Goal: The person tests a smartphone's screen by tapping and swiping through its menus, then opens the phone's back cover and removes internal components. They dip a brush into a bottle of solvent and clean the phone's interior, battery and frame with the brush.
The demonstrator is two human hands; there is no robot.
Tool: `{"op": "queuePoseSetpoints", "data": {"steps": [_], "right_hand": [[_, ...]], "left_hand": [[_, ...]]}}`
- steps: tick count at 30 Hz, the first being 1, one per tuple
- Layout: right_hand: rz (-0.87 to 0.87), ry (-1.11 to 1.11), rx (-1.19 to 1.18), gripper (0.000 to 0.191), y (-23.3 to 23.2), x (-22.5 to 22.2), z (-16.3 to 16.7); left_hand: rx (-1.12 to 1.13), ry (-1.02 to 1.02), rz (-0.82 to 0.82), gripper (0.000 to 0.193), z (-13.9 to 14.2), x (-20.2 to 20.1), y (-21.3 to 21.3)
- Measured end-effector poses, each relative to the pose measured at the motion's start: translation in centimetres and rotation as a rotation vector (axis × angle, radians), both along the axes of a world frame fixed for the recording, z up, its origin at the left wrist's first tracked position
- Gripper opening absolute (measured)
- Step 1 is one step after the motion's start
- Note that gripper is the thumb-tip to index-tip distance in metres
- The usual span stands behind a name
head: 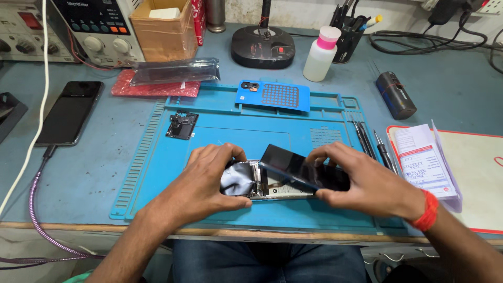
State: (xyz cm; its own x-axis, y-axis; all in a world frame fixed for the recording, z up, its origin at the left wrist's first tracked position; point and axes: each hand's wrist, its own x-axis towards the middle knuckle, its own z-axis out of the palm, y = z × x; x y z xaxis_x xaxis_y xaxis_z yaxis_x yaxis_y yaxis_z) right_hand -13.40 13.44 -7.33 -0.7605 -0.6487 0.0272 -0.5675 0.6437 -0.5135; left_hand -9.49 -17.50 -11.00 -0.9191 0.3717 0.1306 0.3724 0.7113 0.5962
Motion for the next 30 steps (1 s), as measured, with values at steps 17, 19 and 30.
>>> {"op": "queuePoseSetpoints", "data": {"steps": [17, 19, 30], "right_hand": [[0.046, -1.093, -0.982, 0.083, 1.7, -1.5, -3.4], [0.052, -1.157, -1.073, 0.08, 0.7, -1.1, -3.8], [0.108, -1.269, -1.206, 0.065, -1.0, -0.5, -5.4]], "left_hand": [[0.927, -0.176, 0.084, 0.074, -0.2, -2.3, 4.1], [1.141, -0.332, 0.076, 0.066, -0.2, -2.9, 6.0], [1.4, -0.561, 0.027, 0.033, -0.6, -2.2, 8.9]]}}
